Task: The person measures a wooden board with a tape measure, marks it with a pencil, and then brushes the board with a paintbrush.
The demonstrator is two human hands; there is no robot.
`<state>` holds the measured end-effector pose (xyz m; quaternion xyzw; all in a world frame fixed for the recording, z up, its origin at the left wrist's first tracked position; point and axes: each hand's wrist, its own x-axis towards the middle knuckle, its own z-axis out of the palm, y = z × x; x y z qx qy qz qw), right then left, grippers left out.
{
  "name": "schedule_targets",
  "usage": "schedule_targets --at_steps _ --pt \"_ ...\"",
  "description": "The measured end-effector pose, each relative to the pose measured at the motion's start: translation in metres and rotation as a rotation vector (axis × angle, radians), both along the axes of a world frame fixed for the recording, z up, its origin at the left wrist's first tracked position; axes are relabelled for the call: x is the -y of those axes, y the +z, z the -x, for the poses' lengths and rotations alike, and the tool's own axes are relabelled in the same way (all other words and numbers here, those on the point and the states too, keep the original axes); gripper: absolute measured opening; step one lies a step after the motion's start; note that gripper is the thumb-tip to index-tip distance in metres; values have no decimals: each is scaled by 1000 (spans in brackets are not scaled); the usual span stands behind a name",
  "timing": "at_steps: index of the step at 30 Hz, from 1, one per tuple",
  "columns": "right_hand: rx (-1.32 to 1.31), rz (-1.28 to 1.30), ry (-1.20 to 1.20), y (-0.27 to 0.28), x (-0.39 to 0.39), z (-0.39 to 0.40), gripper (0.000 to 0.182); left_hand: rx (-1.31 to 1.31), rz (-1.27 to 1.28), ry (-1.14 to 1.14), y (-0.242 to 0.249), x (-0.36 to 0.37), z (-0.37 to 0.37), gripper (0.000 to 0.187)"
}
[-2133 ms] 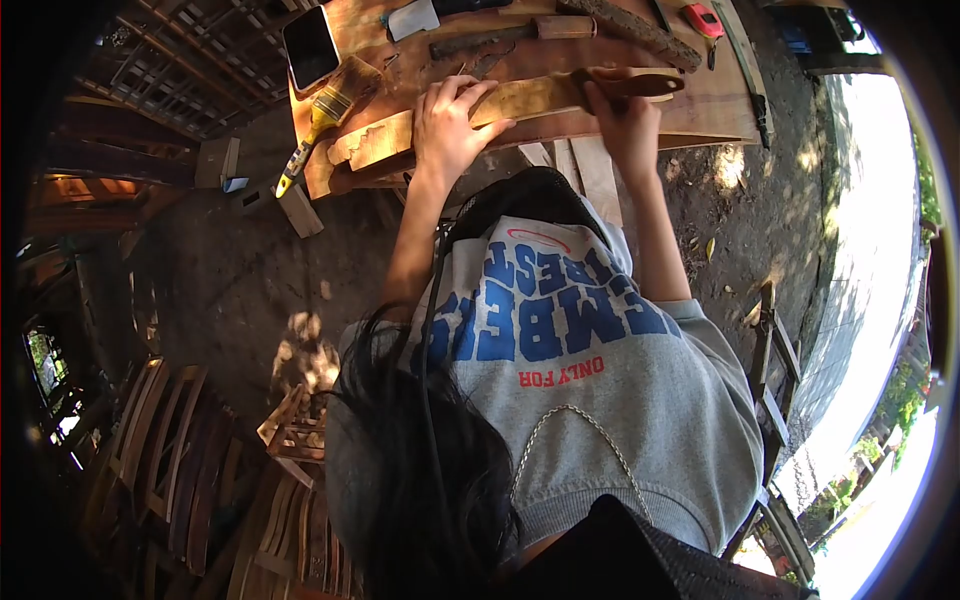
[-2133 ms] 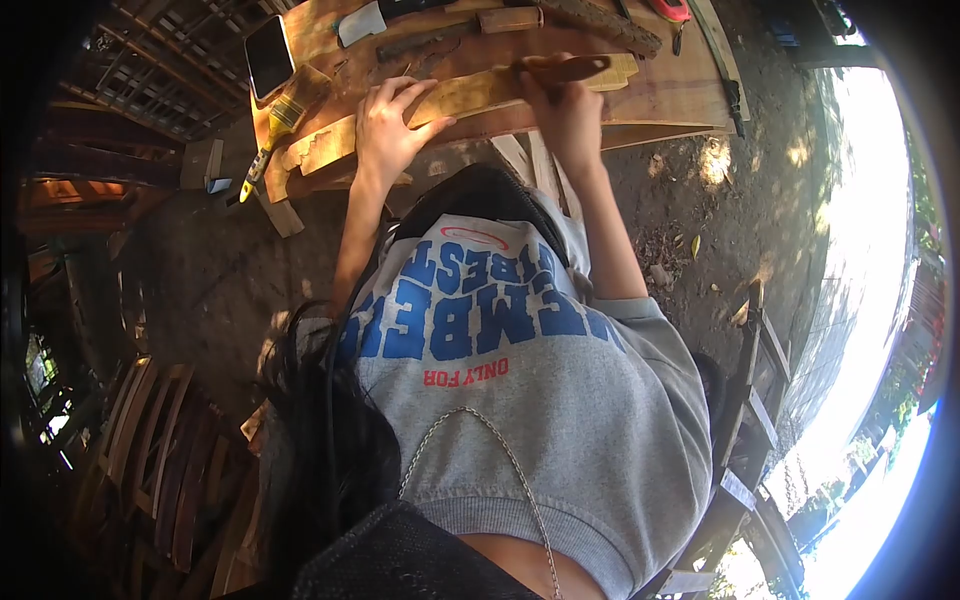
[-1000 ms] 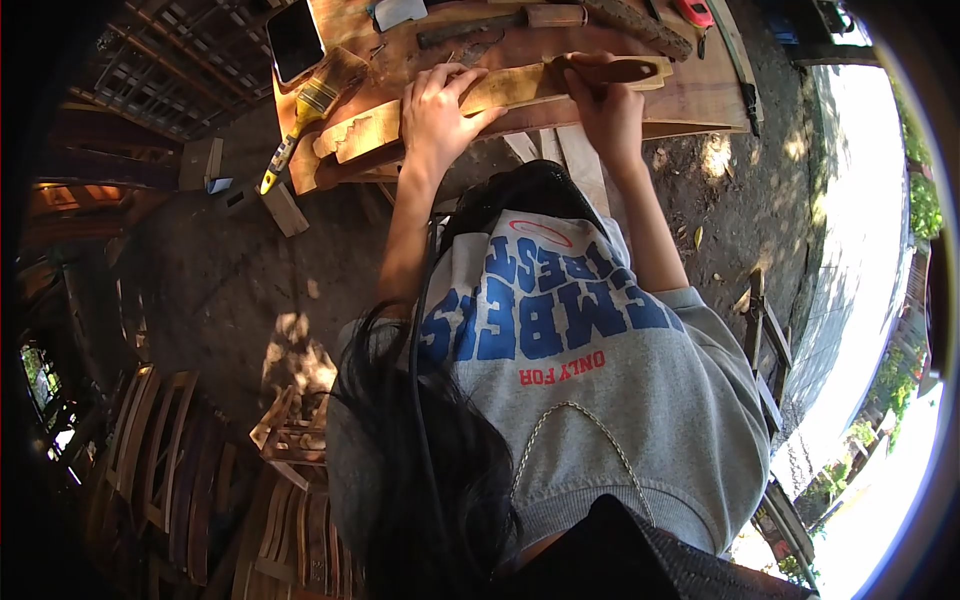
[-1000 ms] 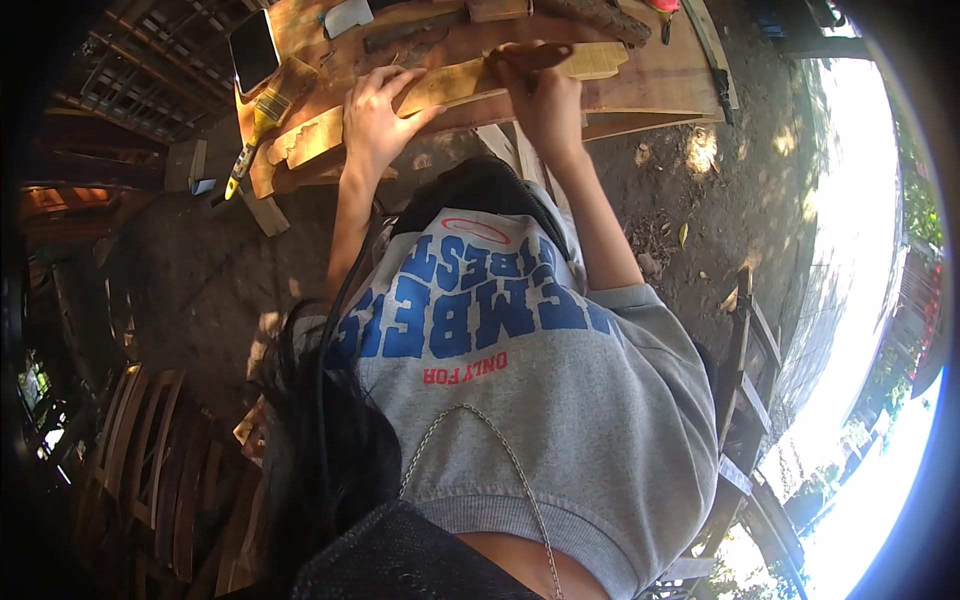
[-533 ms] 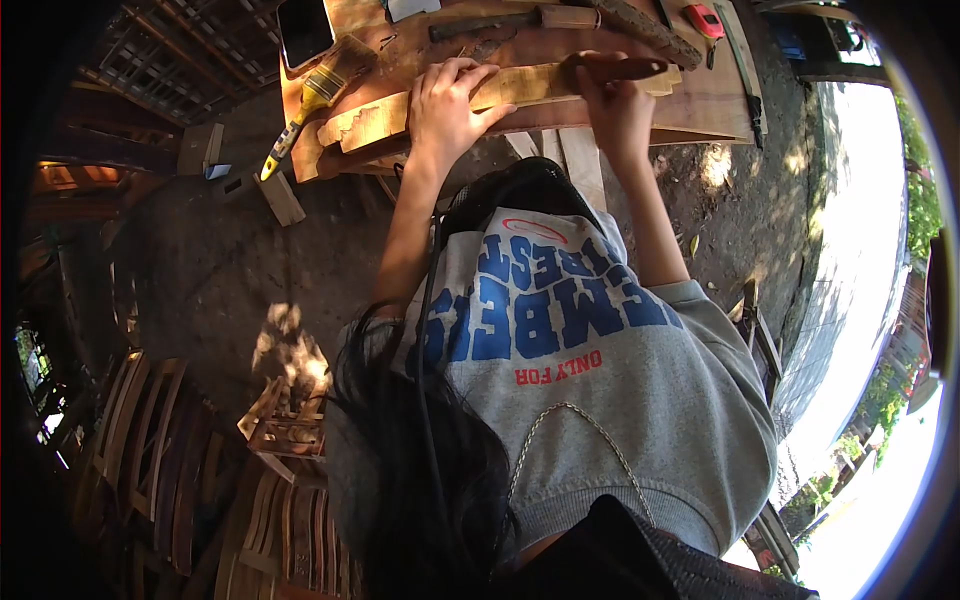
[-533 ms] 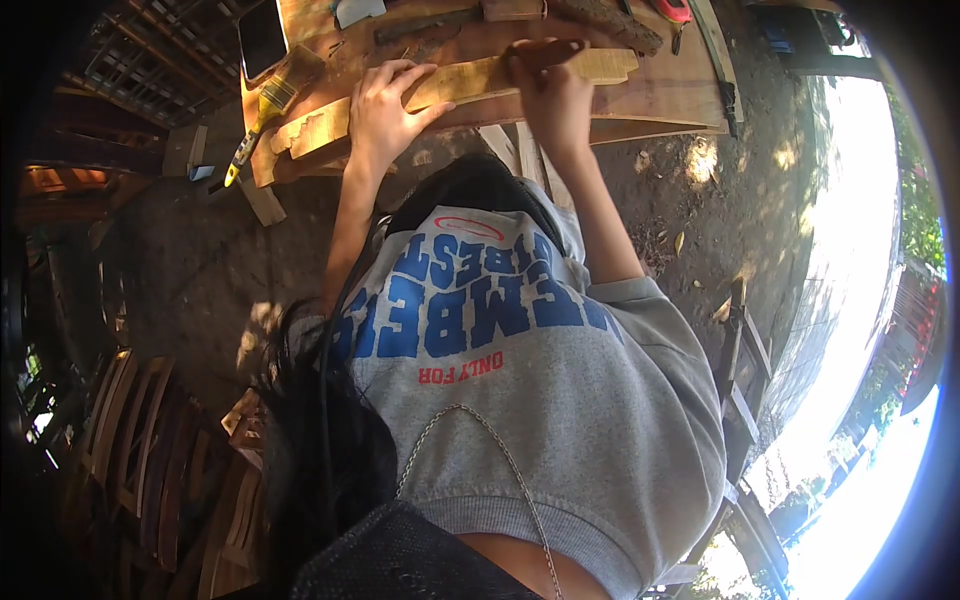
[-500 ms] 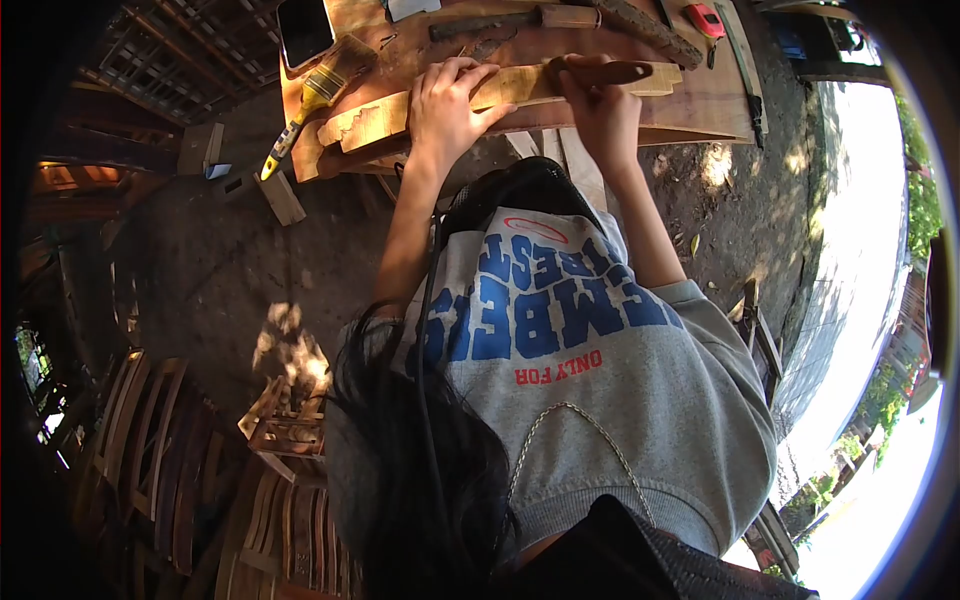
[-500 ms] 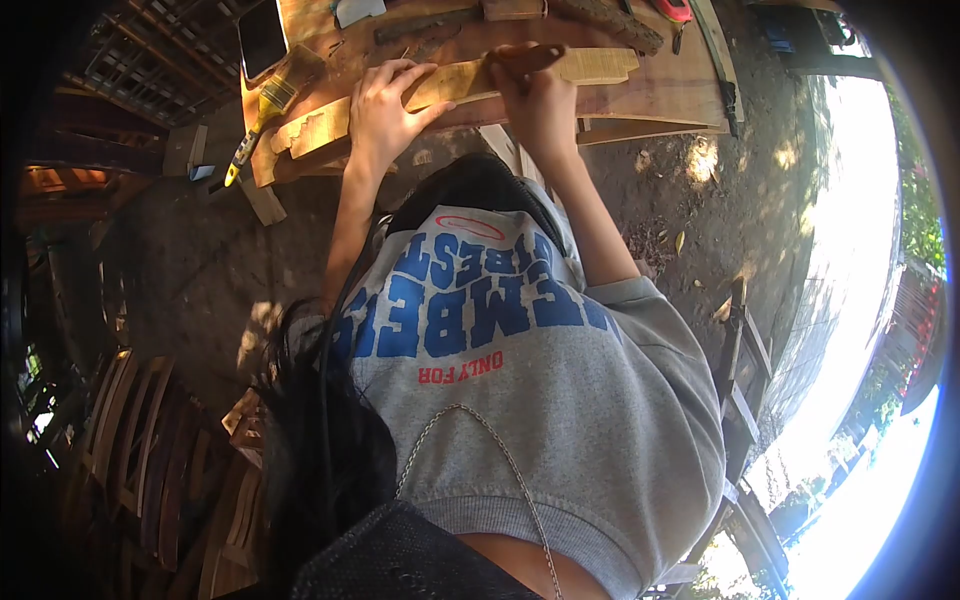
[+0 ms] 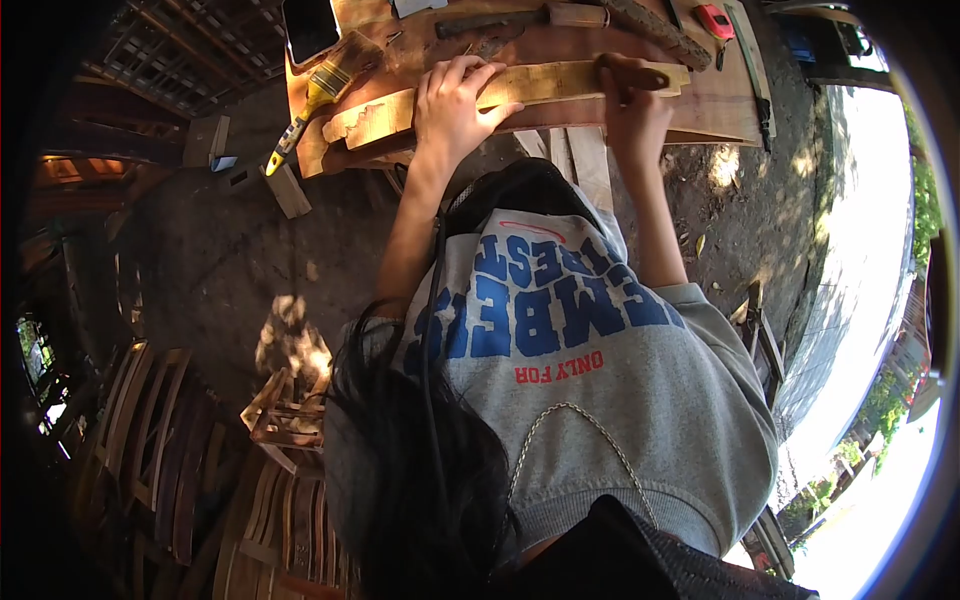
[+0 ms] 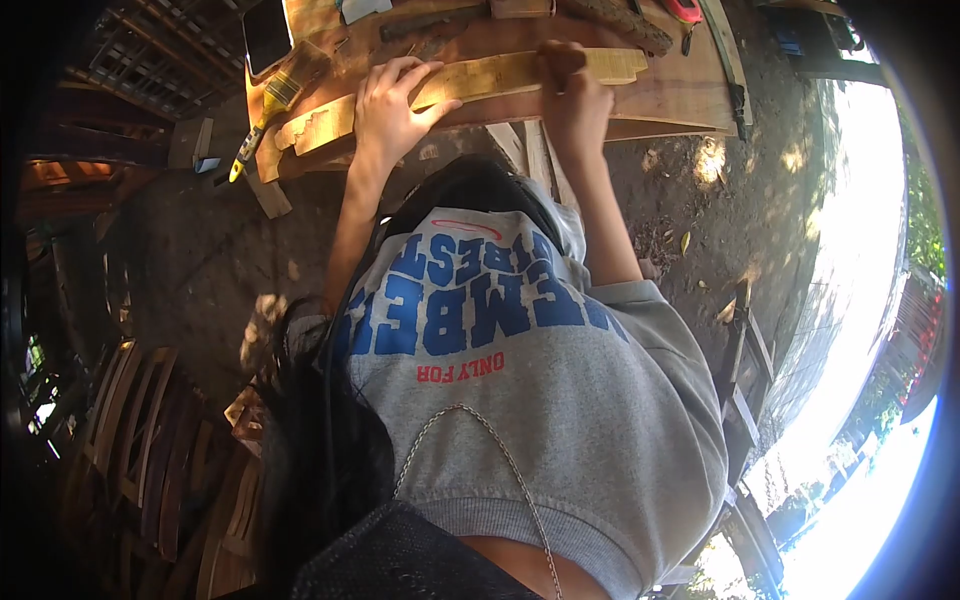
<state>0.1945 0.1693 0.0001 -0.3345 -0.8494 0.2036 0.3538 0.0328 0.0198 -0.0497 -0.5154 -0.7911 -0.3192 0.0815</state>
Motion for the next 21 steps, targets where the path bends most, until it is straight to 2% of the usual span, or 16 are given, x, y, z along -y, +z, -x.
schedule_targets --at_steps 2,4,6,8,10,12,14,15,16,17,19,20,21 --pt "-57 107 187 -12 27 13 15 7 5 -2 -1 0 0 49" --pt "-122 132 208 -11 31 13 18 10 6 -8 0 0 0 49" --pt "-73 179 84 -9 3 -3 17 27 21 6 3 0 -2 49" --pt "-17 79 -91 -11 -42 -28 19 30 19 0 6 0 -3 48" --pt "-164 -14 -117 -24 -87 -51 20 35 14 -3 7 -1 -3 48" --pt "-198 -113 -173 -17 -95 -49 19 42 6 -4 6 -1 -3 47" --pt "47 16 -224 -4 -66 -40 19 40 4 -4 4 -1 -3 48" --pt "122 43 -204 -7 -49 -28 18 37 0 -6 3 -1 -3 49" --pt "1 -83 -92 -16 -29 -14 15 36 2 -14 3 -2 -2 49" --pt "122 34 -82 -16 -6 -1 10 42 4 -20 2 -1 -1 48" --pt "0 129 191 -6 39 20 14 57 14 -26 1 0 0 47" --pt "-51 236 283 -12 53 26 15 56 17 -27 1 0 0 47" --pt "-69 210 298 -12 53 25 17 73 21 -30 2 0 1 47"
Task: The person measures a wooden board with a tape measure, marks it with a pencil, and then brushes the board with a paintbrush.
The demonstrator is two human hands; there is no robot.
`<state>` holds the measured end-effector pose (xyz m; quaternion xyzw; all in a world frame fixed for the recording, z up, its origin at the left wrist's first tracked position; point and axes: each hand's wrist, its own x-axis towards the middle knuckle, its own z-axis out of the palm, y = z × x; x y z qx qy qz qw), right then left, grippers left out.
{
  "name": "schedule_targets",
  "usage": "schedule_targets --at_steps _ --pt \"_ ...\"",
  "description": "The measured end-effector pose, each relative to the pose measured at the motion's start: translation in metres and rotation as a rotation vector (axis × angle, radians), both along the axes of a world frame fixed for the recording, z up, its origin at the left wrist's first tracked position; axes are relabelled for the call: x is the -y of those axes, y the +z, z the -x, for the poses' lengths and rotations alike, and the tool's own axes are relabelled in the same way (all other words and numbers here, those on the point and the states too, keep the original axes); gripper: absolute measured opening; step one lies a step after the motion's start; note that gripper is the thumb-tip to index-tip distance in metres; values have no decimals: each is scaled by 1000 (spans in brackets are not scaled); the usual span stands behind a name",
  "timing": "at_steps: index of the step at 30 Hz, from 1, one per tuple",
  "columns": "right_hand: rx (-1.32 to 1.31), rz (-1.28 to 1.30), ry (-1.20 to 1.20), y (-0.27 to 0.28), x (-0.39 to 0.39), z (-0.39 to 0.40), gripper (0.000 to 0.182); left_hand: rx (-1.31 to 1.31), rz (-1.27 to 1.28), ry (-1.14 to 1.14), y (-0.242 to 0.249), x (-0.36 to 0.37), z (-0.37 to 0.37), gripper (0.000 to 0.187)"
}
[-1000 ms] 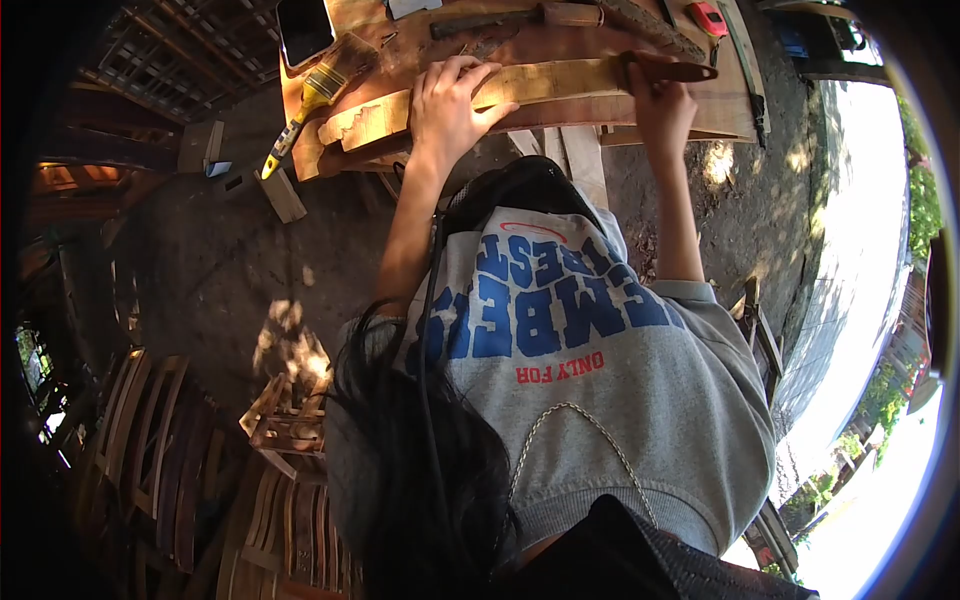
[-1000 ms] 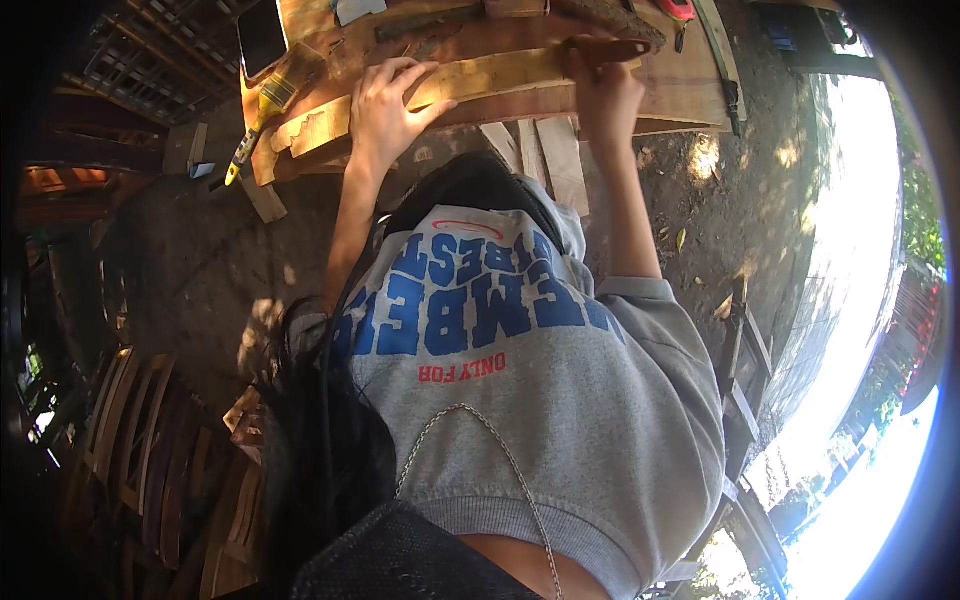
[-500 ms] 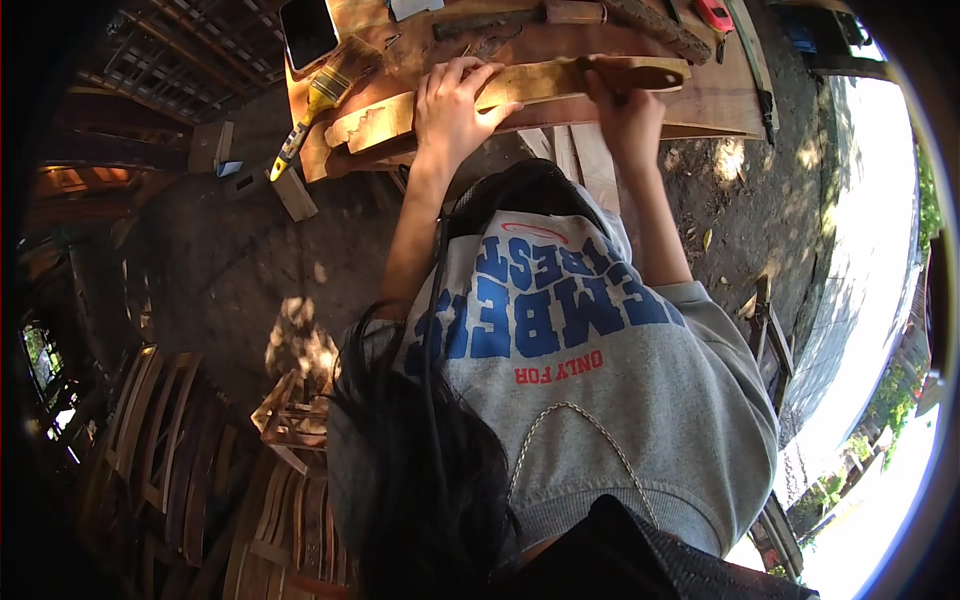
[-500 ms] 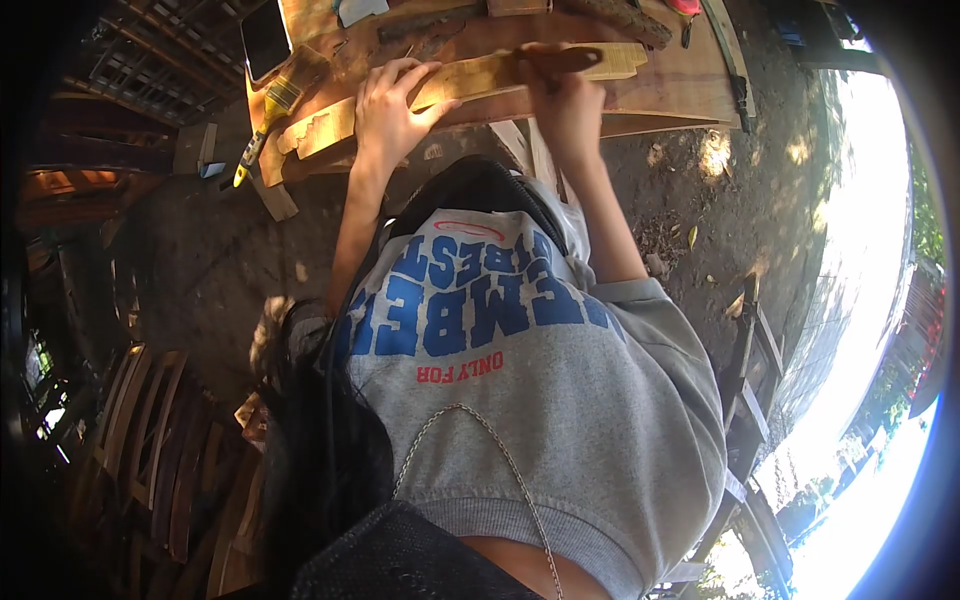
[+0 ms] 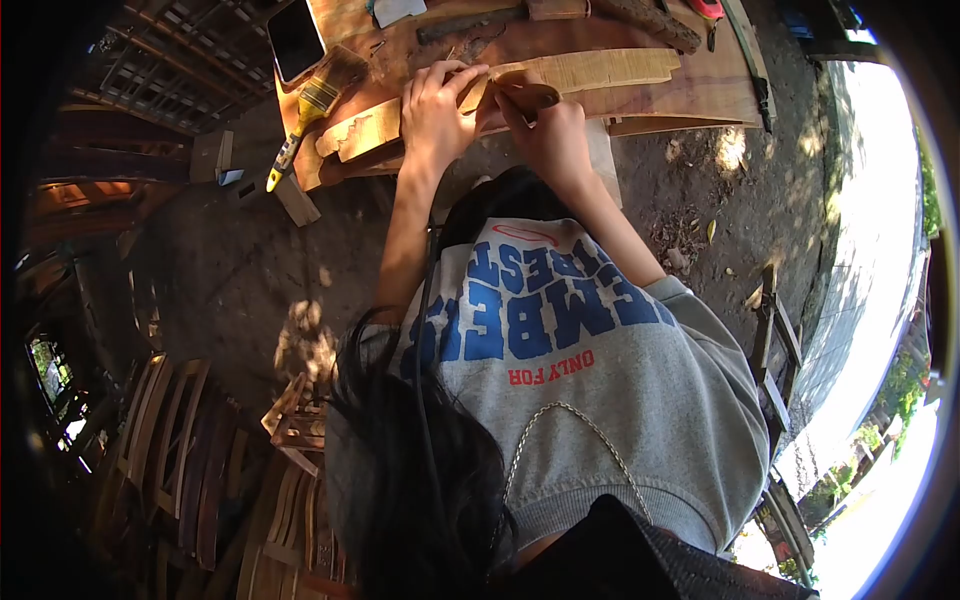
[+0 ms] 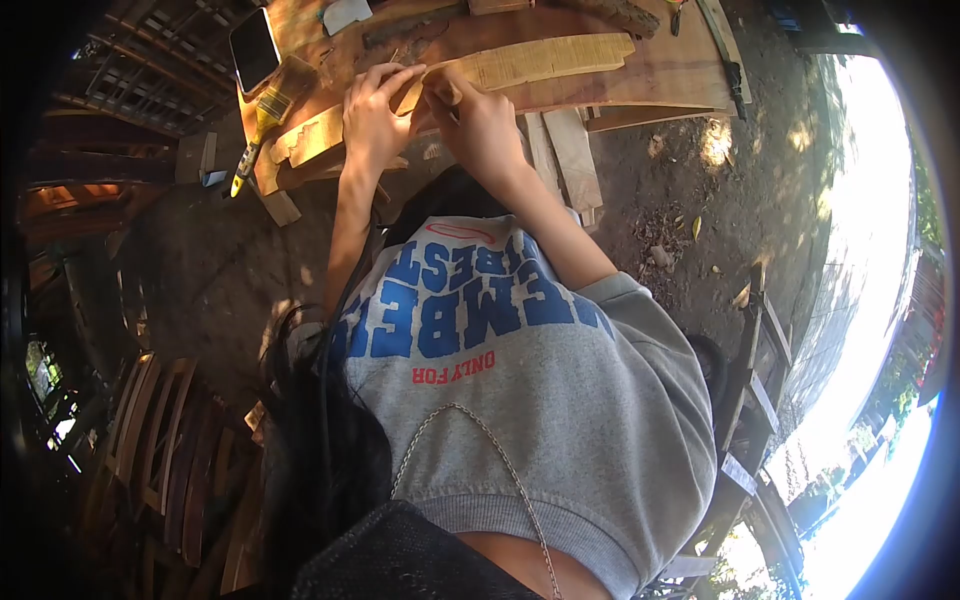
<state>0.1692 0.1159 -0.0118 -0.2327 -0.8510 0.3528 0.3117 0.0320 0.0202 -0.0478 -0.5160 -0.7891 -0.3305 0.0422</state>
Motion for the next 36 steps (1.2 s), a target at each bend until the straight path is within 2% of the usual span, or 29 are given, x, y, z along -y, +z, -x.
schedule_targets --at_steps 1,4,6,7,9,11,12,14,15,17,19,20,22,24,25,27,29,31,33,35,36 --pt "-22 -22 12 1 0 -1 19 18 6 -3 0 1 1 47" --pt "48 120 -199 2 -53 -29 25 6 4 22 0 0 -1 47" --pt "15 13 -330 -1 -95 -54 23 1 12 29 2 -1 -3 47" --pt "4 -124 -395 -1 -110 -64 23 -5 23 38 3 -1 -4 47" --pt "15 -252 -500 7 -114 -68 20 -4 19 35 3 -1 -3 47" --pt "183 -206 -460 7 -95 -51 20 -6 15 38 3 -2 -2 48" --pt "190 -317 -419 3 -75 -35 19 2 18 40 3 -2 -2 48" --pt "100 -210 -257 2 -30 -8 17 5 23 46 3 -1 -3 48" --pt "34 -44 -86 0 -14 1 29 28 26 40 3 -1 -2 48" --pt "57 14 8 3 2 11 25 41 27 38 3 -1 0 48" --pt "-10 86 20 3 -15 4 21 75 27 36 2 0 -1 49" --pt "-4 0 -31 7 -31 -7 18 75 31 36 2 0 0 49" --pt "104 -42 -261 6 -61 -24 15 75 37 44 -2 5 6 49" --pt "-32 -35 -375 4 -86 -41 14 78 41 54 -2 6 5 49" --pt "16 -111 -404 4 -88 -44 13 85 44 54 -4 8 6 49" --pt "144 -179 -343 1 -71 -28 14 89 48 62 -4 11 10 50" --pt "82 -80 -166 -3 -34 -5 22 75 44 65 -5 15 10 50" --pt "81 78 41 -4 -1 10 21 80 45 60 -7 17 13 50" --pt "21 124 119 -6 7 13 22 83 47 51 -7 20 14 50" --pt "95 141 85 0 -24 -2 20 68 47 53 -6 20 13 49" --pt "-12 33 -36 -3 -42 -9 19 68 51 52 -5 20 13 49"
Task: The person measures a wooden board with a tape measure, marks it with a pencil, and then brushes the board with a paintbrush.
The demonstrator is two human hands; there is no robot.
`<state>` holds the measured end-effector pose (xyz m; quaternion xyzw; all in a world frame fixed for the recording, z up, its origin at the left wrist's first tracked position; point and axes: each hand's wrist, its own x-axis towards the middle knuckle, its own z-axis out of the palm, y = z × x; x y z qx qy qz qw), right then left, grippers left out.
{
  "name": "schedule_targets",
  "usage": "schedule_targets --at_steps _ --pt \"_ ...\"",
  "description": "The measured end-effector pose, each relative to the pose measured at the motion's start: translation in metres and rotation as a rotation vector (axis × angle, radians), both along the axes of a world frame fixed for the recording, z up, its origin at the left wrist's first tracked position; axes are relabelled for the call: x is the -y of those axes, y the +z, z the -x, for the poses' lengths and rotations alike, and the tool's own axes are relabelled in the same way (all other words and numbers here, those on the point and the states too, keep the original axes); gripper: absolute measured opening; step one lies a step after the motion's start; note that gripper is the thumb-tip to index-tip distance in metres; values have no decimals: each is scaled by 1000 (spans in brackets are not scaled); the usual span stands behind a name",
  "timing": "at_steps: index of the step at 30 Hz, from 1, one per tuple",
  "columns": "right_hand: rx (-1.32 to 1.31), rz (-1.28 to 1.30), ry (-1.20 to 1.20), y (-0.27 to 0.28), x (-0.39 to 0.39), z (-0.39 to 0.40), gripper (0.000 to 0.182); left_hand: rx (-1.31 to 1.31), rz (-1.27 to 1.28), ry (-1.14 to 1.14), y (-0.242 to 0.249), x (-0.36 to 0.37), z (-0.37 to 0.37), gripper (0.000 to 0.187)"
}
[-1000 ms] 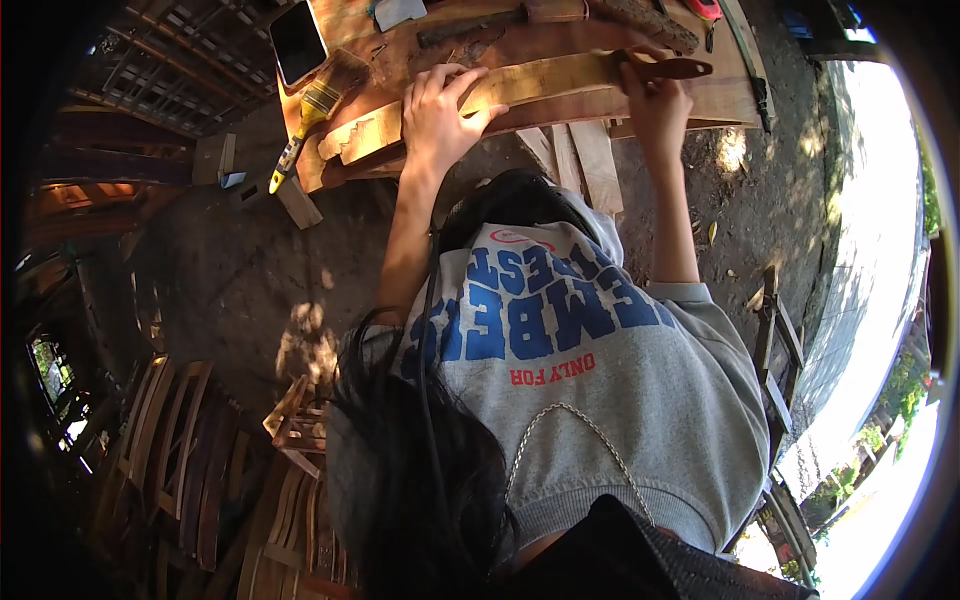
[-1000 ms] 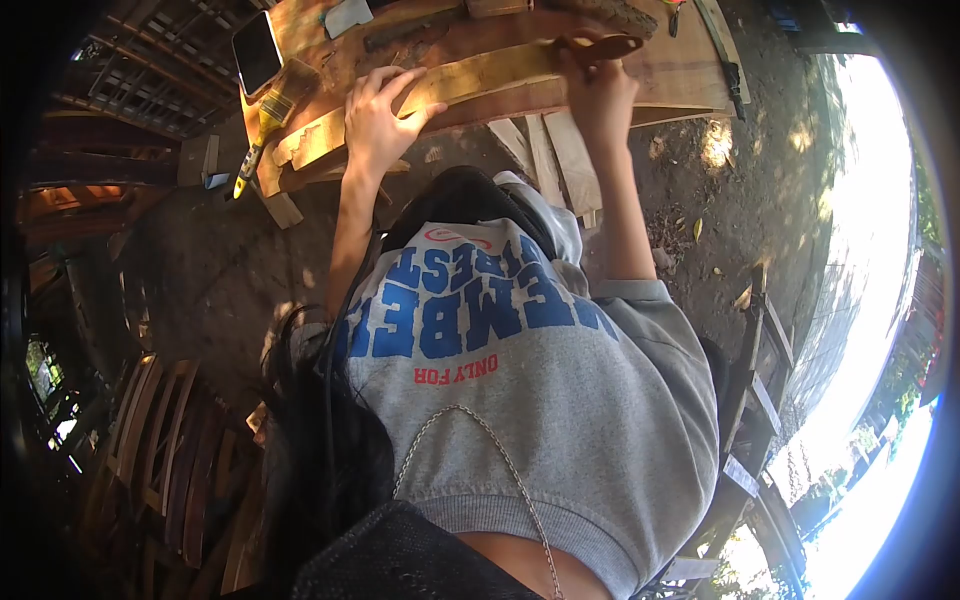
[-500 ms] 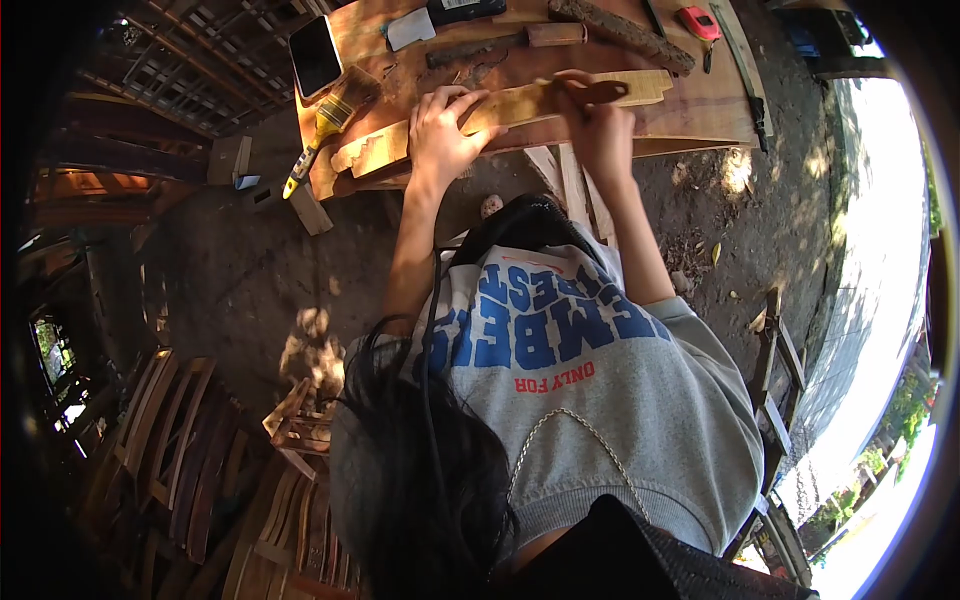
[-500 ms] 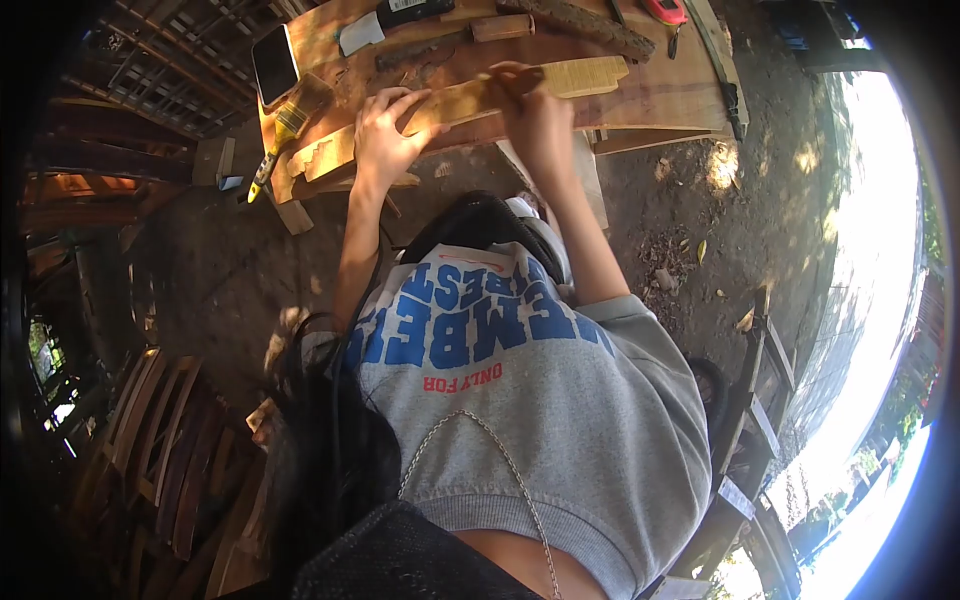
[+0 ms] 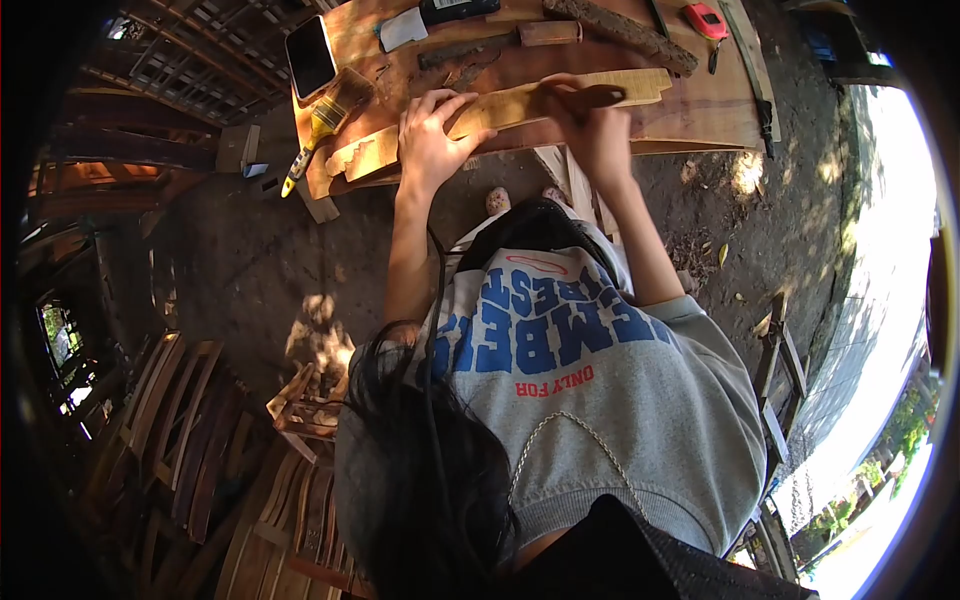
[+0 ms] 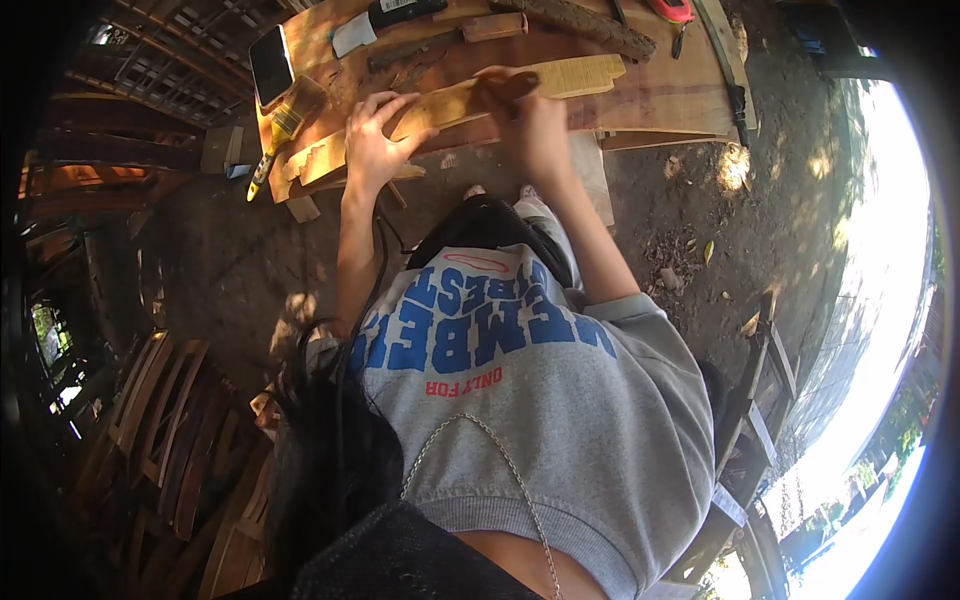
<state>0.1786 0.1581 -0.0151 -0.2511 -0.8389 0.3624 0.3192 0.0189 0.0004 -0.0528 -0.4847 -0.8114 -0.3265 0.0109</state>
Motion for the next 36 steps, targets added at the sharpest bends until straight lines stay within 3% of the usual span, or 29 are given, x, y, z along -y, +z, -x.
schedule_targets --at_steps 5,7,10,13,15,20,22,24,25,27,29,33,36 --pt "-1 -118 -348 4 -78 -51 17 -21 15 19 7 -10 -8 49" --pt "288 -109 -343 7 -35 -25 18 -19 9 22 1 12 5 49" --pt "41 -29 -45 -7 25 7 18 -13 6 15 0 20 10 49" --pt "-8 145 116 -7 32 9 20 -8 -6 -8 2 19 13 50" --pt "75 59 17 11 0 -5 18 -8 16 5 4 19 11 50" --pt "-78 -55 -322 5 -70 -44 15 -6 24 -11 11 13 9 49" --pt "18 -155 -282 3 -61 -42 16 -3 18 -9 10 12 9 50" --pt "-59 -95 -95 2 -33 -30 21 1 11 -12 9 11 8 50" --pt "88 14 -37 7 -16 -27 17 6 15 -5 7 10 8 50" --pt "-20 85 126 1 20 -9 19 5 15 1 9 24 16 51" --pt "-11 62 149 -6 8 -14 19 19 12 0 11 23 13 50" --pt "75 -36 -186 13 -51 -47 19 43 -4 -9 12 22 14 50" --pt "9 -150 -267 13 -78 -64 16 24 9 -19 18 15 8 50"
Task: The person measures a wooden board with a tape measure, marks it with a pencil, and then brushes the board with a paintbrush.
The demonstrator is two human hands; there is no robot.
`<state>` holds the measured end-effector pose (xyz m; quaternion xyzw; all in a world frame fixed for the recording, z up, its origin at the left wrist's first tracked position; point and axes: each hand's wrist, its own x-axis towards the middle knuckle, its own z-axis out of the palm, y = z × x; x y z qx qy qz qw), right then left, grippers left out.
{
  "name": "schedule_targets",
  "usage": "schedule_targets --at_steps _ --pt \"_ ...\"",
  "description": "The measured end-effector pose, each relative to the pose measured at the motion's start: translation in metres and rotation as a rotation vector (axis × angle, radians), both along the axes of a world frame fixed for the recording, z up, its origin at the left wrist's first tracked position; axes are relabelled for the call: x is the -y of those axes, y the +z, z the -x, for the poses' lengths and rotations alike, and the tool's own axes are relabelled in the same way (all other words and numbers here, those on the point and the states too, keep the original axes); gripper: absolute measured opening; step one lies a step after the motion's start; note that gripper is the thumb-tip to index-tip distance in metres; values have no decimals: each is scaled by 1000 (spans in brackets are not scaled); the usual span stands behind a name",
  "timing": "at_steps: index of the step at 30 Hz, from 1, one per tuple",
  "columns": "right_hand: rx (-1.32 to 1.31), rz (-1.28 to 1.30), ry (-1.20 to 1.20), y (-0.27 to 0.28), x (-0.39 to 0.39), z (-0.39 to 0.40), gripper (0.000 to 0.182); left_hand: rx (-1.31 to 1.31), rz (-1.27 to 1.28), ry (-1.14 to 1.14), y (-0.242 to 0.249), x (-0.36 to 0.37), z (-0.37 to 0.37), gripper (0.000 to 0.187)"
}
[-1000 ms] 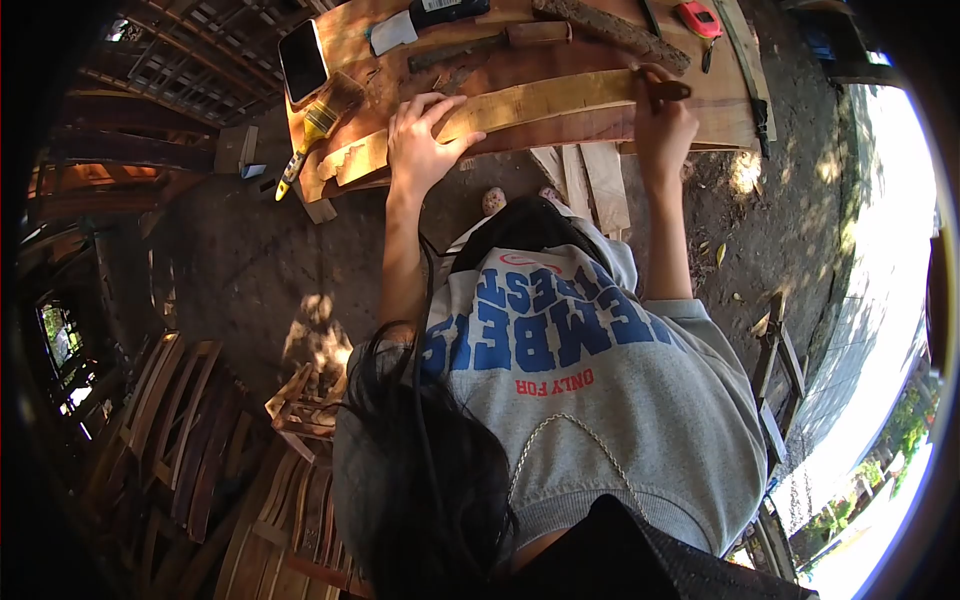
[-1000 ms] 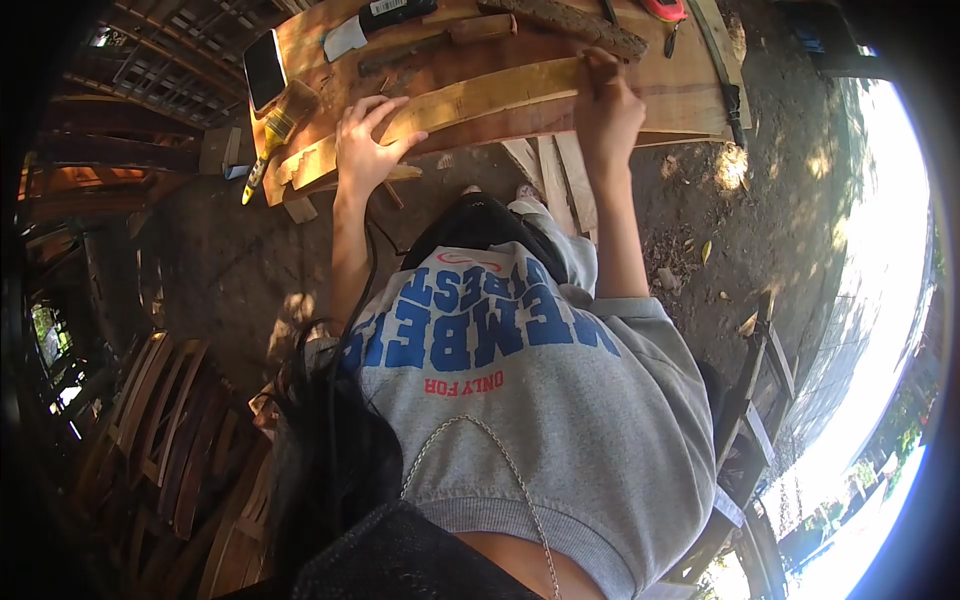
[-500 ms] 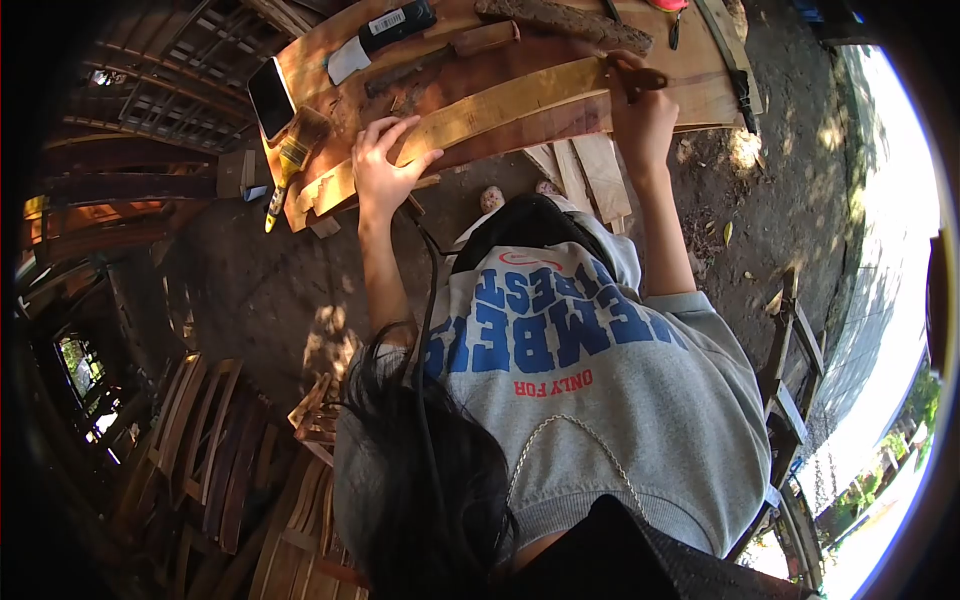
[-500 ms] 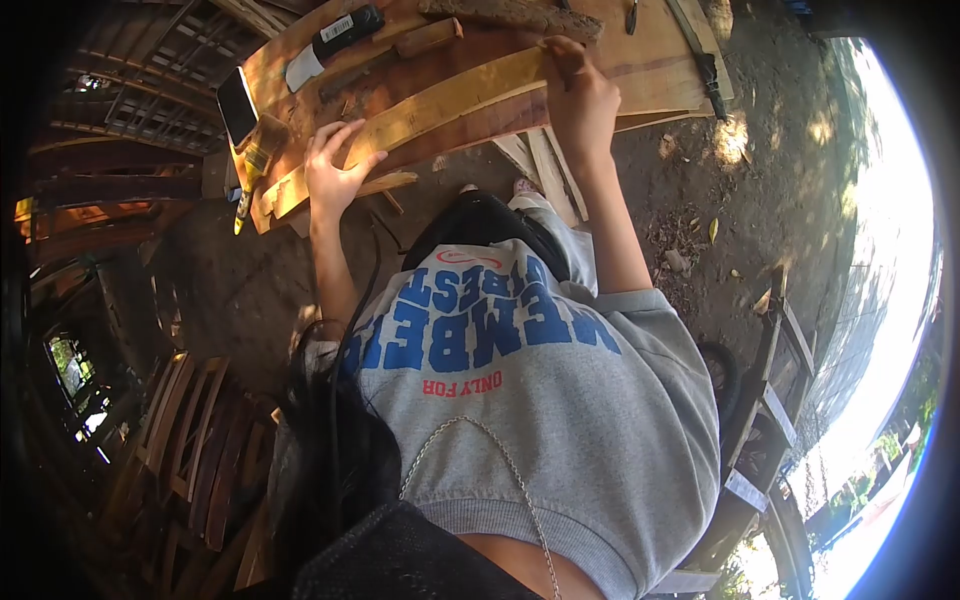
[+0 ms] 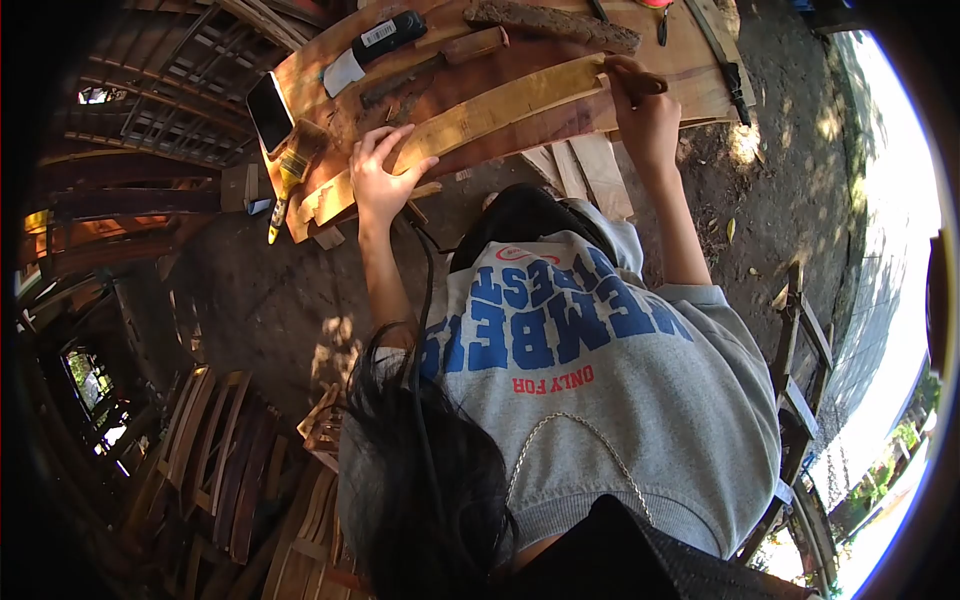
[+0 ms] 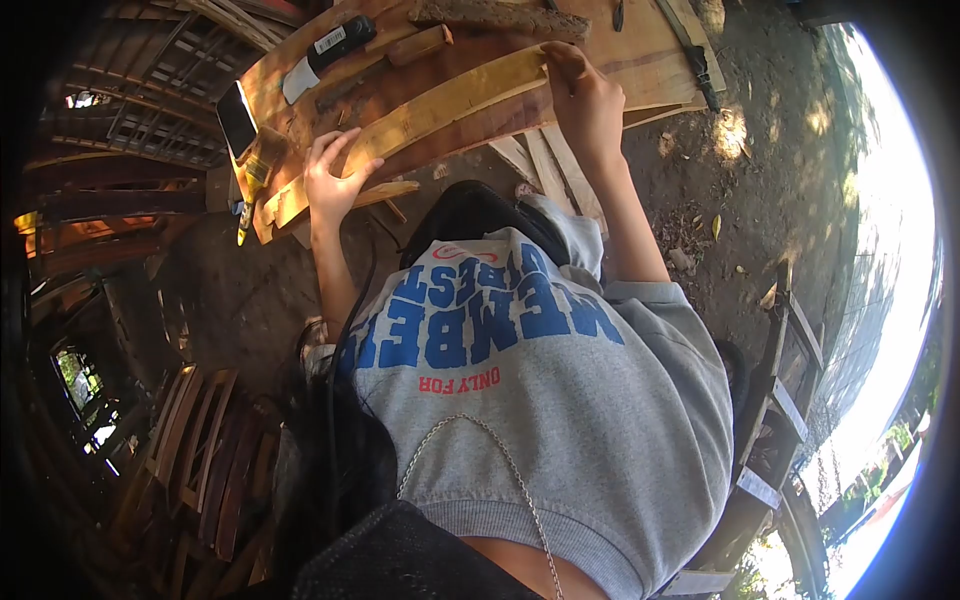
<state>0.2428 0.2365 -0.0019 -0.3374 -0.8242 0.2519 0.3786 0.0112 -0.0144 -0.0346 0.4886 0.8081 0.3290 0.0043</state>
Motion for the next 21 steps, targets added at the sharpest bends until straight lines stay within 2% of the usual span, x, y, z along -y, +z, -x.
schedule_targets --at_steps 1,5,8,9,13,15,16,19,21 --pt "35 -38 6 -1 9 0 17 -13 0 1 1 -1 -1 50" --pt "80 115 278 11 71 30 25 32 -25 4 -6 0 1 51" --pt "-26 171 446 -4 89 45 20 -6 -5 -11 1 -1 -2 50" --pt "-26 170 446 -5 82 43 20 -6 -6 -11 0 -2 -1 50" --pt "52 112 108 2 25 17 14 -14 -16 -5 0 7 2 50" --pt "2 21 -19 6 4 8 13 -19 -14 3 1 7 1 50" --pt "68 7 -43 5 4 8 16 -23 -11 5 1 7 1 50" --pt "170 12 99 6 37 31 25 -8 -23 11 -3 3 0 50" --pt "77 80 305 2 76 47 34 4 -40 17 -5 2 1 51"
